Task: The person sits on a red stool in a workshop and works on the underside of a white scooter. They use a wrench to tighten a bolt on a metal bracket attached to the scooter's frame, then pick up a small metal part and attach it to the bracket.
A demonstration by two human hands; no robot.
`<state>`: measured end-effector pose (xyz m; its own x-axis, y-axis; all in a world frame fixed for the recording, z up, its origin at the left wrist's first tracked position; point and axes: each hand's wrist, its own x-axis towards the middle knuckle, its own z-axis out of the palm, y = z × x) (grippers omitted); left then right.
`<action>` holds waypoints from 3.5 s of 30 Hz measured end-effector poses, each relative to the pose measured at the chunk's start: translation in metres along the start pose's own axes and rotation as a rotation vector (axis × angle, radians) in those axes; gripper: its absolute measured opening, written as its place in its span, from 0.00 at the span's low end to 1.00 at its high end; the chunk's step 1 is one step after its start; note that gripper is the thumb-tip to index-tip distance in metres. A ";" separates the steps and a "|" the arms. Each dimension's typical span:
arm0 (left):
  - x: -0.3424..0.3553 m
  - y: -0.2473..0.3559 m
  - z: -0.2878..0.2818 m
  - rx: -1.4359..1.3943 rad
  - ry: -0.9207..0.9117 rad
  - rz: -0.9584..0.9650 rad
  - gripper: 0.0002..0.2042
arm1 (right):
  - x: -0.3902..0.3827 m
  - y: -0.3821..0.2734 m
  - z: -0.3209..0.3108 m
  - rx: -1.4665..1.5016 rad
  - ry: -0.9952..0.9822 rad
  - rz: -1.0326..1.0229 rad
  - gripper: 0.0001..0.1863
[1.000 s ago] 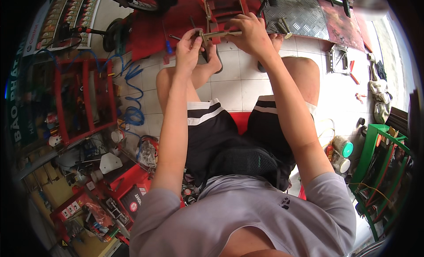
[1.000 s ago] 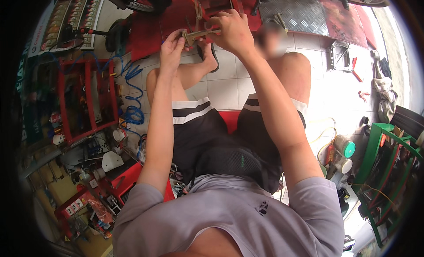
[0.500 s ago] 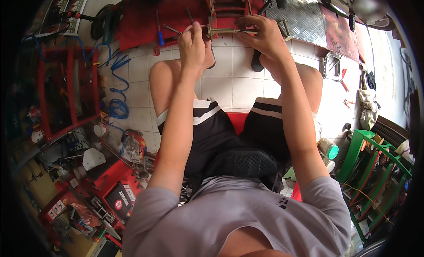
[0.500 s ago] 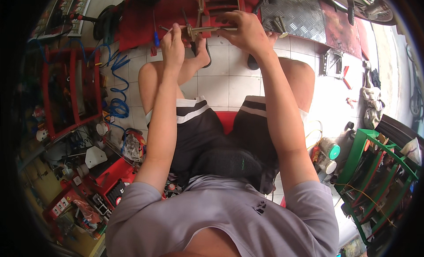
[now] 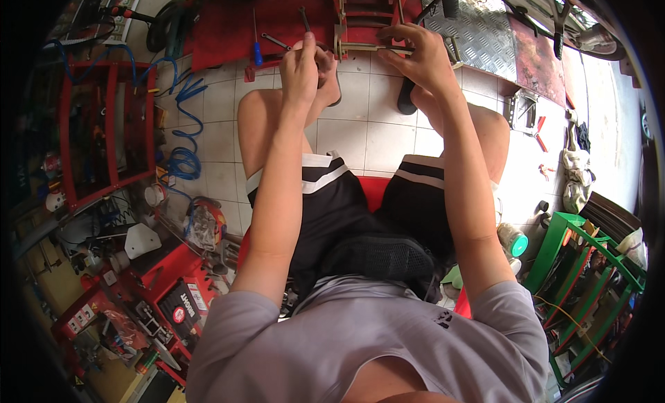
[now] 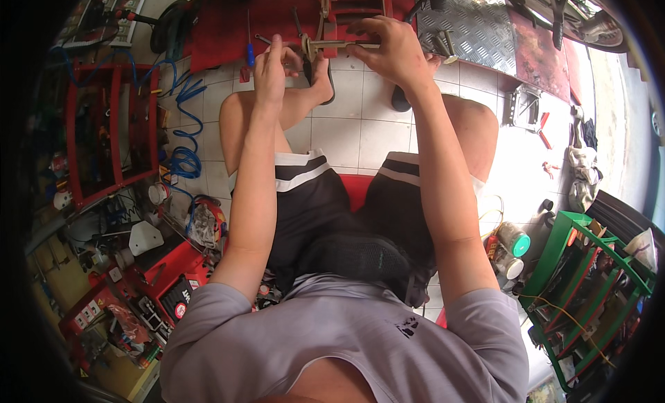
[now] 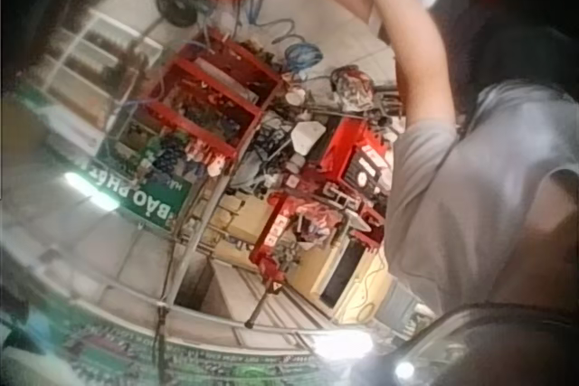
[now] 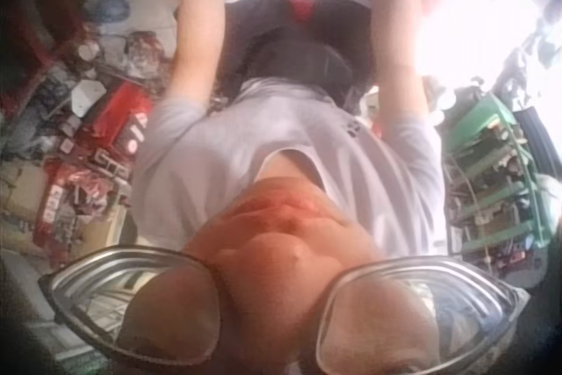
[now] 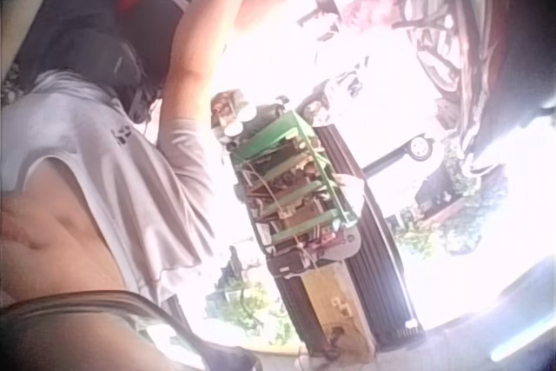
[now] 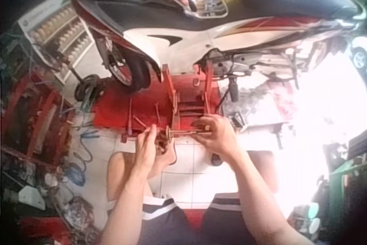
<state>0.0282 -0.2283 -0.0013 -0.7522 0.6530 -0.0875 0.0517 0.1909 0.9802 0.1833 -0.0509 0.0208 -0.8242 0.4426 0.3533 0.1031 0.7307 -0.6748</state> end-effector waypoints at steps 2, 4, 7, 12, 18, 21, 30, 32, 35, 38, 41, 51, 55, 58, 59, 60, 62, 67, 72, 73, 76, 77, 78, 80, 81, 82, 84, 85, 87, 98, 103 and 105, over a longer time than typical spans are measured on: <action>0.000 0.001 0.000 -0.016 0.049 0.013 0.25 | 0.000 0.001 0.000 0.002 -0.010 0.016 0.16; 0.000 0.002 0.003 -0.053 0.047 0.023 0.25 | 0.000 0.001 0.000 0.000 -0.015 0.027 0.16; 0.003 -0.003 0.001 -0.029 0.004 0.017 0.26 | 0.000 -0.001 0.000 0.012 -0.013 0.026 0.16; 0.001 0.002 0.004 -0.011 0.124 0.027 0.28 | -0.001 -0.001 0.000 0.022 -0.020 0.074 0.16; 0.004 -0.002 -0.008 0.078 0.012 -0.058 0.29 | 0.001 0.000 0.001 0.038 -0.011 0.068 0.16; -0.002 0.011 0.007 -0.060 0.079 0.058 0.28 | 0.000 0.001 0.001 0.037 -0.004 0.078 0.16; -0.001 0.008 -0.001 0.016 0.010 -0.089 0.26 | 0.001 -0.005 -0.001 -0.025 0.008 0.098 0.16; 0.004 -0.005 -0.008 0.020 0.012 -0.105 0.26 | 0.002 -0.005 -0.001 -0.017 0.017 0.103 0.16; 0.003 0.002 -0.002 -0.046 0.038 -0.054 0.26 | 0.001 -0.003 -0.001 -0.001 0.028 0.106 0.16; 0.008 -0.010 -0.015 0.025 0.002 -0.077 0.26 | 0.002 -0.007 0.000 0.004 0.020 0.103 0.16; 0.005 -0.001 -0.007 -0.007 0.033 -0.087 0.27 | 0.001 -0.004 -0.002 0.010 0.025 0.099 0.16; 0.004 0.005 -0.007 -0.195 0.013 -0.021 0.25 | 0.002 -0.004 -0.001 0.018 0.026 0.108 0.16; 0.004 0.006 -0.014 -0.210 -0.004 -0.109 0.24 | 0.002 -0.004 0.000 0.013 0.032 0.110 0.16; 0.005 0.006 -0.014 -0.202 0.009 -0.106 0.24 | 0.002 -0.004 0.000 0.011 0.037 0.103 0.15; 0.003 0.009 -0.007 -0.243 0.036 -0.069 0.24 | 0.002 -0.003 -0.001 0.010 0.040 0.094 0.15; 0.000 0.015 -0.003 -0.282 0.064 -0.031 0.24 | 0.003 -0.003 -0.001 0.011 0.043 0.083 0.15; 0.005 0.005 -0.016 -0.239 -0.015 -0.122 0.24 | 0.002 -0.004 0.000 0.012 0.047 0.086 0.15; 0.002 0.013 -0.009 -0.258 0.024 -0.114 0.24 | 0.002 -0.004 -0.001 -0.008 0.064 0.082 0.15; 0.007 0.005 -0.021 -0.234 -0.037 -0.119 0.25 | 0.004 -0.004 0.000 0.014 0.082 0.058 0.17; 0.008 0.007 -0.021 -0.230 -0.028 -0.115 0.25 | 0.004 -0.004 0.000 0.014 0.087 0.067 0.16; 0.003 0.015 -0.011 -0.238 0.050 -0.070 0.26 | 0.003 -0.008 -0.001 -0.033 0.111 0.060 0.15; 0.002 0.017 -0.011 -0.225 0.017 -0.085 0.26 | 0.003 -0.009 -0.001 -0.081 0.124 0.034 0.14; 0.001 0.019 -0.013 -0.210 -0.010 -0.097 0.26 | 0.004 -0.013 0.000 -0.124 0.136 0.004 0.13; 0.008 0.005 -0.023 -0.207 -0.049 -0.111 0.26 | 0.004 -0.022 0.005 -0.238 0.173 -0.087 0.12; 0.009 0.009 -0.023 -0.206 -0.074 -0.120 0.26 | 0.004 -0.024 0.007 -0.298 0.192 -0.128 0.12; 0.008 0.011 -0.017 -0.218 -0.006 -0.086 0.26 | 0.005 -0.025 0.010 -0.311 0.188 -0.145 0.12; 0.004 0.018 0.000 -0.238 0.129 -0.019 0.26 | 0.006 -0.026 0.016 -0.337 0.182 -0.177 0.12; 0.005 0.015 -0.003 -0.236 0.083 -0.056 0.26 | 0.006 -0.026 0.017 -0.343 0.175 -0.170 0.11; 0.006 0.011 -0.013 -0.231 -0.008 -0.130 0.26 | 0.007 -0.026 0.017 -0.354 0.162 -0.158 0.11; 0.008 0.004 -0.015 -0.170 -0.010 -0.132 0.26 | 0.009 -0.024 0.024 -0.369 0.190 -0.162 0.10; 0.008 0.004 -0.013 -0.158 -0.005 -0.163 0.25 | 0.010 -0.031 0.025 -0.331 0.212 -0.130 0.09; 0.007 0.004 -0.010 -0.165 0.004 -0.165 0.25 | 0.011 -0.035 0.023 -0.327 0.185 -0.077 0.09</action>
<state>0.0167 -0.2307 0.0044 -0.7444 0.6198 -0.2482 -0.1798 0.1719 0.9686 0.1576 -0.0832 0.0330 -0.7251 0.4444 0.5261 0.2419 0.8796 -0.4097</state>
